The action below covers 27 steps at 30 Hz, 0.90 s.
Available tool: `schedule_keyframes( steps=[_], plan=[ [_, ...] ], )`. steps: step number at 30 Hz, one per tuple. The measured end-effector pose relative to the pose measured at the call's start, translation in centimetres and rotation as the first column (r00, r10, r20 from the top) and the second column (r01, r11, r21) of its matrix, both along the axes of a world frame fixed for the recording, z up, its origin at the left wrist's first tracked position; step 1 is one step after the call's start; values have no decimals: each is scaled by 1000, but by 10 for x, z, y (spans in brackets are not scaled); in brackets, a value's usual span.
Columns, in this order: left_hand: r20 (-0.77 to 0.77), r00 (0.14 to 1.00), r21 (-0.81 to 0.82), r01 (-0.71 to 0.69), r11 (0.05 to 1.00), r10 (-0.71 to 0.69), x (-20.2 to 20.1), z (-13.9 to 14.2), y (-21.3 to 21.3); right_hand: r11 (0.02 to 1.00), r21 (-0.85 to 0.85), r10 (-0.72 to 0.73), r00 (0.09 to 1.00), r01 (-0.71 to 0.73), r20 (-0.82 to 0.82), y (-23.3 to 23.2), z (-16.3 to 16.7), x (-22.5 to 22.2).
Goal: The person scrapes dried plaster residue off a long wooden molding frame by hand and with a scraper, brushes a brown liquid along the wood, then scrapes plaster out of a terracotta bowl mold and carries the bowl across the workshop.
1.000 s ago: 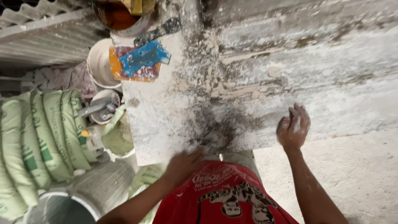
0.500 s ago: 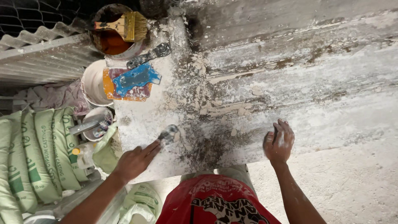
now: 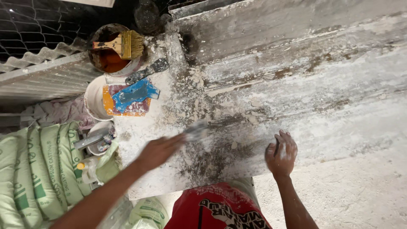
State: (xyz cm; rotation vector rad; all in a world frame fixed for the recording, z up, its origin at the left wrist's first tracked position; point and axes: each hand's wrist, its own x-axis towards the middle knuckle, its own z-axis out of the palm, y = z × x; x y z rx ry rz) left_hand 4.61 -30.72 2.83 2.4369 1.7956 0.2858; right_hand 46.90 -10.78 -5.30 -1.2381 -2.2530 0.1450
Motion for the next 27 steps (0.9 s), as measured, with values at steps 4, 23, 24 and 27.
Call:
schedule_keyframes(
  steps=[4, 23, 24, 27],
  plan=[
    [-142, 988, -394, -113, 912, 61, -45, 22, -15, 1000, -3, 7, 1000, -7, 30, 2, -5, 2],
    [-108, 993, -200, -71, 977, 50, -87, 4, 89, 996, -84, -39, 999, 41, 19, 3, 13, -6],
    [-73, 997, -218, -38, 975, 22, -65, -12, 123, 995, -91, -40, 999, 42, 22, 3, 14, -6],
    [-191, 979, -344, 0, 939, -70, -2, -43, 211, 997, -77, -31, 999, 32, 11, 3, 15, -5]
  ],
)
